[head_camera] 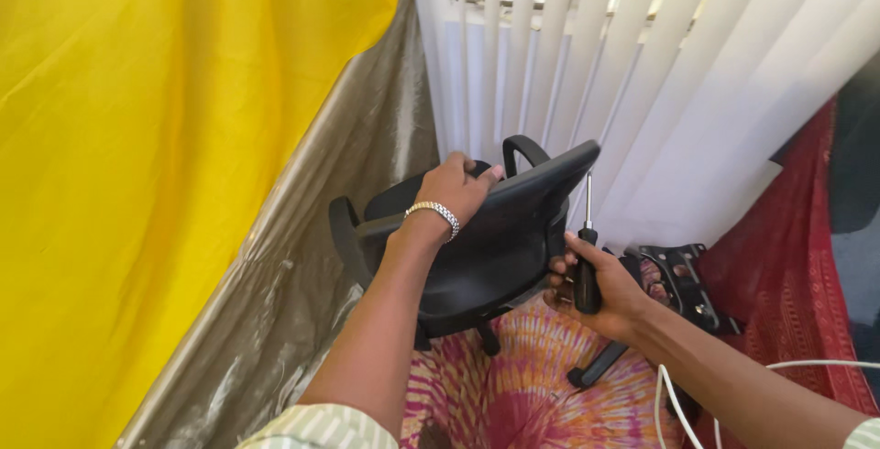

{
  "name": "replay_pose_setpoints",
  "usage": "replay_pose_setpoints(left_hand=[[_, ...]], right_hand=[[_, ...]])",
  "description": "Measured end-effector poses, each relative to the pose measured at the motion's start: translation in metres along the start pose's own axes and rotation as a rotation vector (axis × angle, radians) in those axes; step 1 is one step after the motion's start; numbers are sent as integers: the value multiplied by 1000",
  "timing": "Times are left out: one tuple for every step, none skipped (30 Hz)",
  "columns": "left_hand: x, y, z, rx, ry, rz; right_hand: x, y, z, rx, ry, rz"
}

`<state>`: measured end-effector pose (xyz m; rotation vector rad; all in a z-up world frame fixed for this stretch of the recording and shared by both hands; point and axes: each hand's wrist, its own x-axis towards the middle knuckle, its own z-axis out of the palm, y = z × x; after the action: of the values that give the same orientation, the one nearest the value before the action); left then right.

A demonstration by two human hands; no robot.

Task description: The person assembles a black office chair by attaching the armrests to the seat using a screwdriver. They repeatedly tighten screws on both sides of the chair while sitting on the floor.

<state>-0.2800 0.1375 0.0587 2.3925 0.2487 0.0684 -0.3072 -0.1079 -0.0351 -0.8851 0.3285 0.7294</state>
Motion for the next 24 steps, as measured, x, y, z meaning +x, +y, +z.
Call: replay_pose_setpoints(left_hand=[[-3, -1, -4, -39, 33, 54], [-7, -2, -7, -78, 67, 107], [-12, -5, -12, -13, 23, 99], [-21, -12, -18, 52, -21, 90], [-30, -19, -24, 121, -73, 86], [-38, -25, -26, 303, -216, 0], [-45, -31, -25, 488, -357, -81], [-53, -37, -23, 449, -299, -68], [-57, -41, -19, 409, -243, -51], [-55, -45, -17, 368, -187, -34], [-52, -49, -15, 390, -152, 17], [-47, -53, -13, 410, -117, 68], [-44, -57, -10, 427, -84, 117], [-38, -62, -10, 428, -100, 122], [-30, -65, -12, 432, -113, 123], [-22, -66, -14, 435, -126, 124], [-19, -68, -15, 444, -107, 116], [-17, -71, -15, 452, -88, 108], [-17, -75, -15, 458, -71, 97], [-16, -81, -17, 406, -54, 88], [-15, -88, -16, 351, -41, 78], [-16, -96, -14, 297, -27, 67], [-16, -104, -13, 199, -33, 35], [-16, -114, -13, 102, -38, 1]], right_hand=[[-1, 1, 1, -55, 53, 11], [0, 4, 3, -102, 20, 29], [0, 6, 5, -142, -8, 40], [-1, 6, 8, -182, -37, 51], [-3, 8, 11, -263, -34, 33], [-4, 10, 16, -344, -31, 14], [-7, 12, 20, -421, -22, -11], [-10, 14, 25, -456, 9, -2], [-13, 14, 29, -490, 42, 2], [-15, 13, 33, -524, 76, 8], [-20, 12, 37, -528, 73, -18], [-24, 13, 40, -532, 71, -43], [-29, 13, 42, -539, 71, -65], [-34, 13, 45, -530, 88, -73], [-36, 13, 48, -522, 100, -81], [-39, 12, 50, -514, 112, -89], [-42, 13, 51, -518, 125, -74], [-44, 14, 51, -522, 137, -59], [-45, 18, 51, -529, 150, -39], [-45, 24, 51, -533, 172, -16], [-46, 30, 49, -537, 199, 10], [-46, 37, 47, -541, 226, 36], [-46, 44, 45, -559, 255, 64], [-47, 53, 43, -576, 284, 93]])
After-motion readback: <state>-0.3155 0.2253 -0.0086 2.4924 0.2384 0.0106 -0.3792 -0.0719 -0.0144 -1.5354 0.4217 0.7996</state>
